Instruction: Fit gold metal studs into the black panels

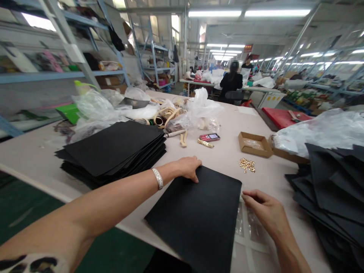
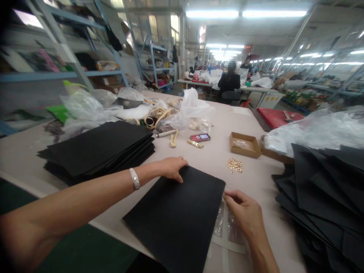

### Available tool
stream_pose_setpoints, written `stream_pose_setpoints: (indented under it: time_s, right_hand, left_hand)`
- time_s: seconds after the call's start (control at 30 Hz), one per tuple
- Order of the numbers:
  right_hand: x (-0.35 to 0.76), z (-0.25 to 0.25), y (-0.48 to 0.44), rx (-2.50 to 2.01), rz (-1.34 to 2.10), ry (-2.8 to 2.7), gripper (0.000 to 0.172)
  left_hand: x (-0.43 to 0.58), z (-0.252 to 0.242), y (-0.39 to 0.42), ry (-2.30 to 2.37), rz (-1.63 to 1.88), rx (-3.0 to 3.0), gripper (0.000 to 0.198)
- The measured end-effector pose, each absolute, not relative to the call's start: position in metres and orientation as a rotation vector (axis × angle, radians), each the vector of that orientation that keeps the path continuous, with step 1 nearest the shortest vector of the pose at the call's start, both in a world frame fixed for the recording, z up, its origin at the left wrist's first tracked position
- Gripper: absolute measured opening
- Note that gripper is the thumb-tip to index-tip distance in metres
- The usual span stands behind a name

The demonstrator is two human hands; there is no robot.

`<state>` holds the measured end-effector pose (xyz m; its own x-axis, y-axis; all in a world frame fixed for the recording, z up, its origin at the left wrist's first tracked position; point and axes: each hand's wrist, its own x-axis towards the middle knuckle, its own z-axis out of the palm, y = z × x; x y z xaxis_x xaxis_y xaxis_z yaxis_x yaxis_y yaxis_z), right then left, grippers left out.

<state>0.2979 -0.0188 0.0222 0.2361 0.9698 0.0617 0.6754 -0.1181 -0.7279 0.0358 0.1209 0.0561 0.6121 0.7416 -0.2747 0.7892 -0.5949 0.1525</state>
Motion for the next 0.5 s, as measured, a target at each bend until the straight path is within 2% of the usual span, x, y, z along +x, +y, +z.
stream_pose_setpoints:
  time_s: [0.17, 0.33, 0.5]
  right_hand:
    - [0.268, 0.029, -0.028, -1.608, 1.033, -1.242, 0.033]
    - [0.227, 0.020, -0.029, -1.508, 1.157, -1.399, 0.024]
    - [0.221, 0.008, -0.034, -1.523, 1.193, -1.498, 0.016]
  left_hand:
    - [0.034, 0.058, 0.111, 1.238, -0.314, 2.581, 0.074]
    - [0.033, 0.061, 0.089, 1.241, -0.333, 2.575, 0.083]
    - [0.031, 0.061, 0.085, 1.270, -0.360, 2.502, 0.070]
